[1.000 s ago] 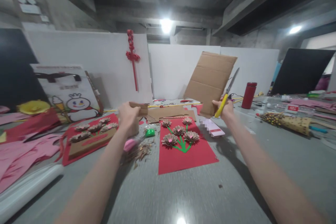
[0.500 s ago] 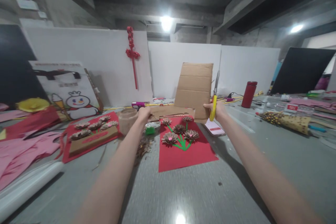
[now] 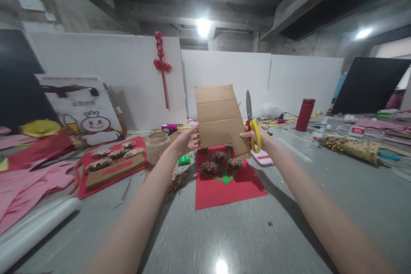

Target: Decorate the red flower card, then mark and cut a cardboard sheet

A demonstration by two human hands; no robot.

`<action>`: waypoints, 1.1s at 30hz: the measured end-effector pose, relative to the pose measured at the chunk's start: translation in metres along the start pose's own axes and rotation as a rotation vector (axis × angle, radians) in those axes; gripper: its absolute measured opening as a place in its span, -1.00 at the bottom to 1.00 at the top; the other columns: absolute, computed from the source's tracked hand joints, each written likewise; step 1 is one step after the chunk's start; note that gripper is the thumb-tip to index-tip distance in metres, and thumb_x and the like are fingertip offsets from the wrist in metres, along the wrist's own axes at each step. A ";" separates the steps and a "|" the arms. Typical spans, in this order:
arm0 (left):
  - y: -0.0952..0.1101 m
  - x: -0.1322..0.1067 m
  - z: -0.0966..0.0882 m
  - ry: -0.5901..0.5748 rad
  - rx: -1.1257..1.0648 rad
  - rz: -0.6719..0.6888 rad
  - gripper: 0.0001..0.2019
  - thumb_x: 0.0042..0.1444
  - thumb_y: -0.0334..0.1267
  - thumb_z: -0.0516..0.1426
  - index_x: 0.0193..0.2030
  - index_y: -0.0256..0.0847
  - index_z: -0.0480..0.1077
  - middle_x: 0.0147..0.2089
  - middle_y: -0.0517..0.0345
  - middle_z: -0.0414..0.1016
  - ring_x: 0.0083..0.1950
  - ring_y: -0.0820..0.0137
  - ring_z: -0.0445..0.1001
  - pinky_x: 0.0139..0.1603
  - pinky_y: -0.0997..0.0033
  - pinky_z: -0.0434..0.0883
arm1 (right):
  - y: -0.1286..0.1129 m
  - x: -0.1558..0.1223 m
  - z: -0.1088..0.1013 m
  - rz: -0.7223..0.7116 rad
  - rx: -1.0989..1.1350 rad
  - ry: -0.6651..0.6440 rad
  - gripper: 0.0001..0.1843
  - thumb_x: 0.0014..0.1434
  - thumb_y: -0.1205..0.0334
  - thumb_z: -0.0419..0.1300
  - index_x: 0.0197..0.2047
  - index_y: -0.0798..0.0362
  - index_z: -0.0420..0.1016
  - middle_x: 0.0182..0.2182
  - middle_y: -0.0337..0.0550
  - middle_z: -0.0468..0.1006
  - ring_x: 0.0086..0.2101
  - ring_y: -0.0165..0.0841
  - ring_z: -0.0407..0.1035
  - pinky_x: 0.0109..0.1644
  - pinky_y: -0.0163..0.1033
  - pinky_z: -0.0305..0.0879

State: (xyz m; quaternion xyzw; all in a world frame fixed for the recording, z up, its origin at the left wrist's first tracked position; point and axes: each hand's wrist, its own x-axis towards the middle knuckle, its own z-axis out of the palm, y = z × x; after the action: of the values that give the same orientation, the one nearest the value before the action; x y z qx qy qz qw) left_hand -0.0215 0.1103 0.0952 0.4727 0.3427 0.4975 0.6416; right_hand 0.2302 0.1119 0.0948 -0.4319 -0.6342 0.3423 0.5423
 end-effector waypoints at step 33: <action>-0.012 -0.013 0.005 -0.167 0.109 0.131 -0.53 -0.25 -0.49 0.19 -0.12 -0.14 0.28 -0.16 0.07 0.43 -0.16 0.34 0.41 -0.27 0.47 0.37 | -0.011 0.005 -0.011 -0.040 -0.670 0.007 -0.87 -0.40 0.34 0.19 -0.69 0.05 0.27 -0.74 -0.37 0.28 -0.59 -0.43 0.22 -0.52 -0.38 0.00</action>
State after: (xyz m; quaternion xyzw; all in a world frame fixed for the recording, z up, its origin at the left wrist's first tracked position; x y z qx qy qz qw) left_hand -0.0168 0.0956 0.0846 0.5681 0.2828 0.4780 0.6073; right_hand 0.2388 0.1113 0.1086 -0.5750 -0.7178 0.1025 0.3790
